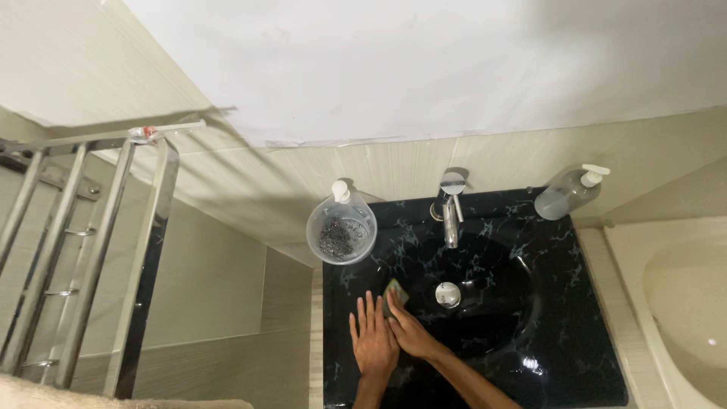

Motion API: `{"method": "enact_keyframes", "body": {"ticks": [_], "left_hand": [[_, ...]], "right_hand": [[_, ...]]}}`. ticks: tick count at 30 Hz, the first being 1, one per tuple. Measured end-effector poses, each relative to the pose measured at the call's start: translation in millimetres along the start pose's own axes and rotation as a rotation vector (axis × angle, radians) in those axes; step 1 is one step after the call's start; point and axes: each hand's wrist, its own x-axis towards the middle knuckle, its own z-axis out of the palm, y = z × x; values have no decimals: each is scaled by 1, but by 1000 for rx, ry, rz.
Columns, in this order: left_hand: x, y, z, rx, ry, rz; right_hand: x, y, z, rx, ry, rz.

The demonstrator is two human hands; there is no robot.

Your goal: The person scrubs the inside of a black bathroom sink with a sponge, rinses the sponge under running water, and then wipes the surrounding countertop. The sink and countertop are left visibly wet after the cleaning.

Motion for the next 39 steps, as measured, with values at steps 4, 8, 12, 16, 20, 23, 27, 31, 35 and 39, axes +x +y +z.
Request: {"method": "enact_keyframes", "body": {"ticks": [4,8,12,16,20,23,27,31,35,39], "left_hand": [[6,0,3,28,-32,-3],[13,6,-7,19,-143,-60],[25,11,-20,40,-244,-67],[45,9,-24,49,-239,-48],[58,7,-18,29,-240,-75],[60,7,-20,57,-227,-55],[54,8,-18,78,-211,-47],[57,2,-7,5,-133,-12],[60,-16,-4,-176,452,-6],[98,-54,-19,-269,710,-243]], "right_hand": [[56,12,-12,-265,379,-287],[82,33,-92,-521,681,316],[76,7,-106,-404,1003,68],[94,-35,-57,-482,693,-217],[93,-44,-44,-563,394,-449],[84,-16,-96,-793,584,-413],[49,24,-184,-1033,676,-218],[13,28,-230,-948,818,-99],[9,26,-227,-924,910,-88],[11,32,-225,-830,918,-57]]}}
